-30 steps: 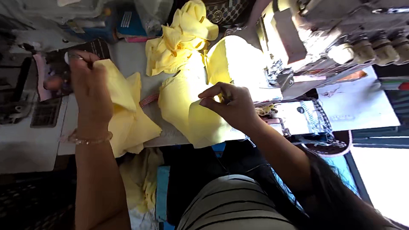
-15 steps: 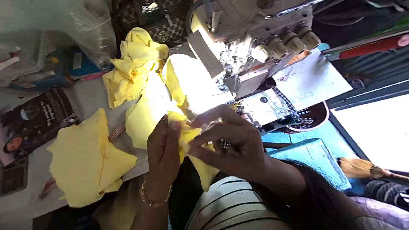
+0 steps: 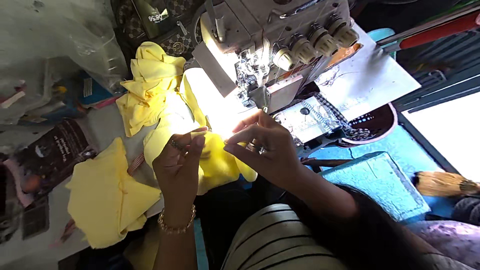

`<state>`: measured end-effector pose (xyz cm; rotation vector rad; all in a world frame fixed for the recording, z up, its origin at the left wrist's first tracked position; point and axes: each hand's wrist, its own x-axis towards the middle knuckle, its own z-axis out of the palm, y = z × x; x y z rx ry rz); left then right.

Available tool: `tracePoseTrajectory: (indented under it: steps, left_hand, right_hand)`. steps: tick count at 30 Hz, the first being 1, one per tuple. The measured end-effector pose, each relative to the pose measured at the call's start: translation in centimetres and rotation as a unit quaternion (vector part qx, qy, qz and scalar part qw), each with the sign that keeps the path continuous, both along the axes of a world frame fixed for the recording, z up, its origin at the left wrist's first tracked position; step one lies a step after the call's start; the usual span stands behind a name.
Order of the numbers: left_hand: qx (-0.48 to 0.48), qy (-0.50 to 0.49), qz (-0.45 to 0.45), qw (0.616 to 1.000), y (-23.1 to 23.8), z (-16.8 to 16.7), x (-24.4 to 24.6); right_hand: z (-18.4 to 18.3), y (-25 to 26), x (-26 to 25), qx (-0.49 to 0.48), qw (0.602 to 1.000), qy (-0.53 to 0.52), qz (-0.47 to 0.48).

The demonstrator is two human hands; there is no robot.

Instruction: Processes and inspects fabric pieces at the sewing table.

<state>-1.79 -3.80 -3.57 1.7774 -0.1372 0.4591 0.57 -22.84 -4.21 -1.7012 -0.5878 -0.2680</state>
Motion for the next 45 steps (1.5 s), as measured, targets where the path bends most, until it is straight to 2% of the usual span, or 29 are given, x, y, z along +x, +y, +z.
tracePoseTrajectory:
  steps: [1, 3, 5, 6, 10, 12, 24, 29, 34, 40, 45]
  left_hand:
    - [-0.011, 0.002, 0.01, 1.0, -0.1, -0.1, 0.1]
    - [-0.039, 0.02, 0.015, 0.999, -0.4, -0.2, 0.0]
    - [-0.069, 0.035, -0.009, 0.997, -0.7, -0.2, -0.4]
    - [-0.076, 0.036, -0.028, 0.996, -0.8, -0.2, -0.7]
    - [-0.081, 0.017, -0.069, 0.994, -1.2, 0.1, -1.5]
    - [-0.079, 0.012, -0.066, 0.995, -1.3, 0.3, -1.6]
    - [-0.036, -0.023, -0.077, 0.996, -1.3, 0.2, -1.4]
    - [-0.039, -0.018, -0.049, 0.998, -0.6, 0.7, -0.8]
    - [-0.022, -0.013, -0.016, 1.0, 0.7, 1.5, -0.5]
    - [-0.032, -0.025, -0.015, 0.999, 0.5, 2.4, -1.0]
    - [-0.031, -0.039, 0.009, 0.999, 0.8, 2.4, -1.2]
  right_hand:
    - [0.3, -0.1, -0.4, -0.005, 1.0, -0.021, 0.012]
    - [1.4, -0.2, -1.5, 0.014, 0.995, -0.018, 0.1]
    - [2.6, -0.1, -2.3, 0.064, 0.977, 0.012, 0.201]
    - [2.9, 0.0, -2.3, 0.077, 0.975, 0.018, 0.208]
    - [2.2, 0.5, -0.4, 0.071, 0.993, 0.042, 0.086]
    - [1.8, 0.7, 0.2, 0.079, 0.992, 0.074, 0.064]
    - [1.4, 0.8, 0.6, 0.106, 0.984, 0.129, 0.064]
    - [1.1, 0.3, 0.3, 0.068, 0.989, 0.107, 0.082]
    - [-1.3, -0.4, 1.0, 0.021, 0.997, 0.047, 0.065]
    - [-0.7, -0.3, 3.2, 0.065, 0.981, 0.061, 0.174]
    - [-0.3, -0.1, 2.9, 0.073, 0.988, 0.063, 0.12]
